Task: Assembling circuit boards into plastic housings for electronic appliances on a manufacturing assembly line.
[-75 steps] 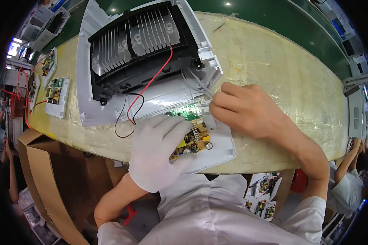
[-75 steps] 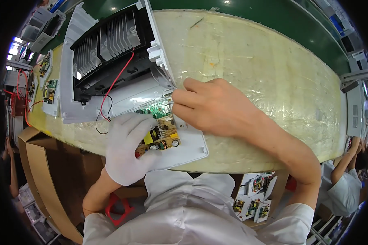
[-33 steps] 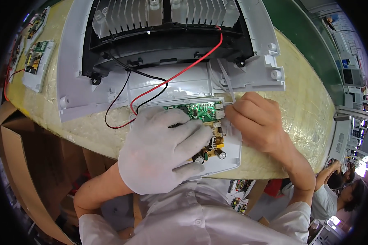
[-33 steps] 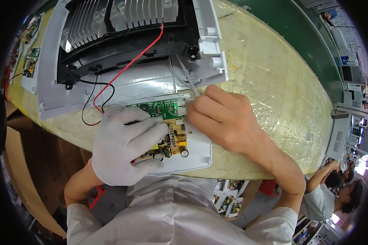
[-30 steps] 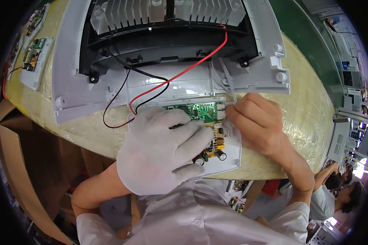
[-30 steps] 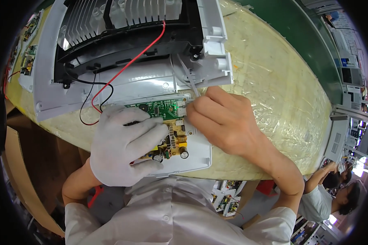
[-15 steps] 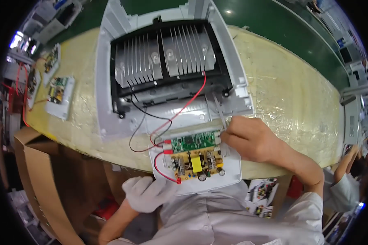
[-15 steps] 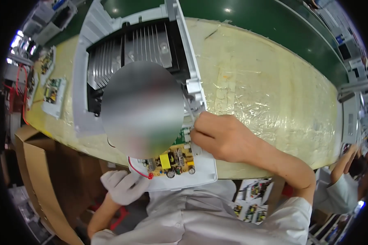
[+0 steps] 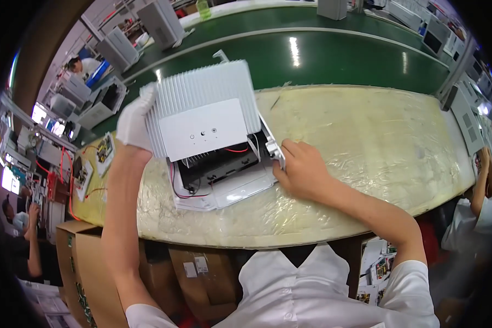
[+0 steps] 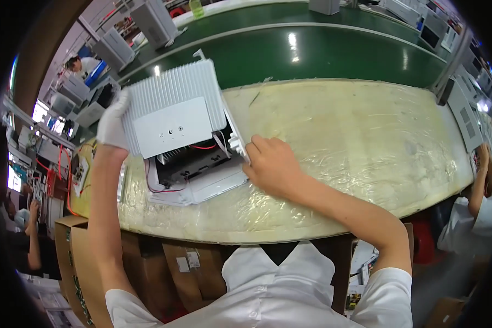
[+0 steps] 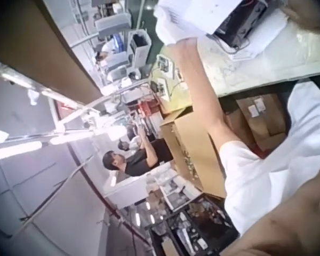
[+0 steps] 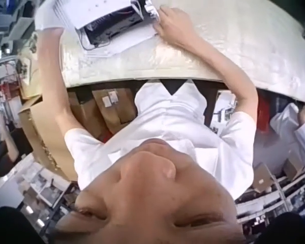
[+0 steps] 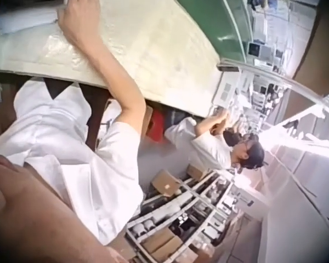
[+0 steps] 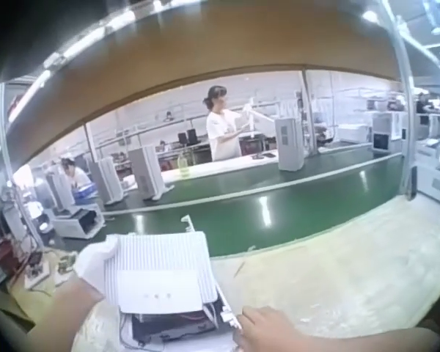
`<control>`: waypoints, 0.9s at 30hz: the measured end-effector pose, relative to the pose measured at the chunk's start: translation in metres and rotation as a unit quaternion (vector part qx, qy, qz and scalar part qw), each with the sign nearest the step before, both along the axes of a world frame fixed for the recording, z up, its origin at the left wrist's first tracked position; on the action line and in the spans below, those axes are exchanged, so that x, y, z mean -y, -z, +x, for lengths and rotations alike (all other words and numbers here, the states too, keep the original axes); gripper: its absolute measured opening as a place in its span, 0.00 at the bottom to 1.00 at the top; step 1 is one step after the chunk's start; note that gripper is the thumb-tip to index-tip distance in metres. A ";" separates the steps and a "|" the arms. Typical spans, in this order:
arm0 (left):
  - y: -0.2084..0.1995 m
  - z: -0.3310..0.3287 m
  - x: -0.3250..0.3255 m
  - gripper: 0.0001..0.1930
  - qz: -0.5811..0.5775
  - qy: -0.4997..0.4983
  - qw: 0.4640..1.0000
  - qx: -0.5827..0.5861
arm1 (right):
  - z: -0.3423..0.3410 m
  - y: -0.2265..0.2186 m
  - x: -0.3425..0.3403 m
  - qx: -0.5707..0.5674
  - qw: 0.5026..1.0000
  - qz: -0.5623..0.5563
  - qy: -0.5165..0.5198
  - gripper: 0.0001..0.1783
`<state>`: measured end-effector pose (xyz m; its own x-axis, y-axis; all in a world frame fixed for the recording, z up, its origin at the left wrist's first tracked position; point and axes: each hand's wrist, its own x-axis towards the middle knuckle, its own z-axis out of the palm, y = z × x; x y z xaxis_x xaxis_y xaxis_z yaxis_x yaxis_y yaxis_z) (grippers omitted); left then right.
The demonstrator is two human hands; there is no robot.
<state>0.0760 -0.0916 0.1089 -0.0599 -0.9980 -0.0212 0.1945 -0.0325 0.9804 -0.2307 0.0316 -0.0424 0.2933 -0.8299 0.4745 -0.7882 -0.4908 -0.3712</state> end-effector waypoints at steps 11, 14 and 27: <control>0.071 -0.117 0.016 0.30 -0.534 0.203 0.605 0.554 | -0.294 -0.083 -0.102 0.090 0.943 0.124 0.295 0.35; 0.089 -0.221 -0.007 0.14 -0.549 0.267 0.660 0.437 | -0.286 -0.137 -0.157 0.072 0.927 0.136 0.343 0.38; 0.105 -0.352 -0.069 0.23 -0.616 0.240 0.682 0.313 | -0.458 -0.084 -0.232 0.001 0.897 0.126 0.424 0.30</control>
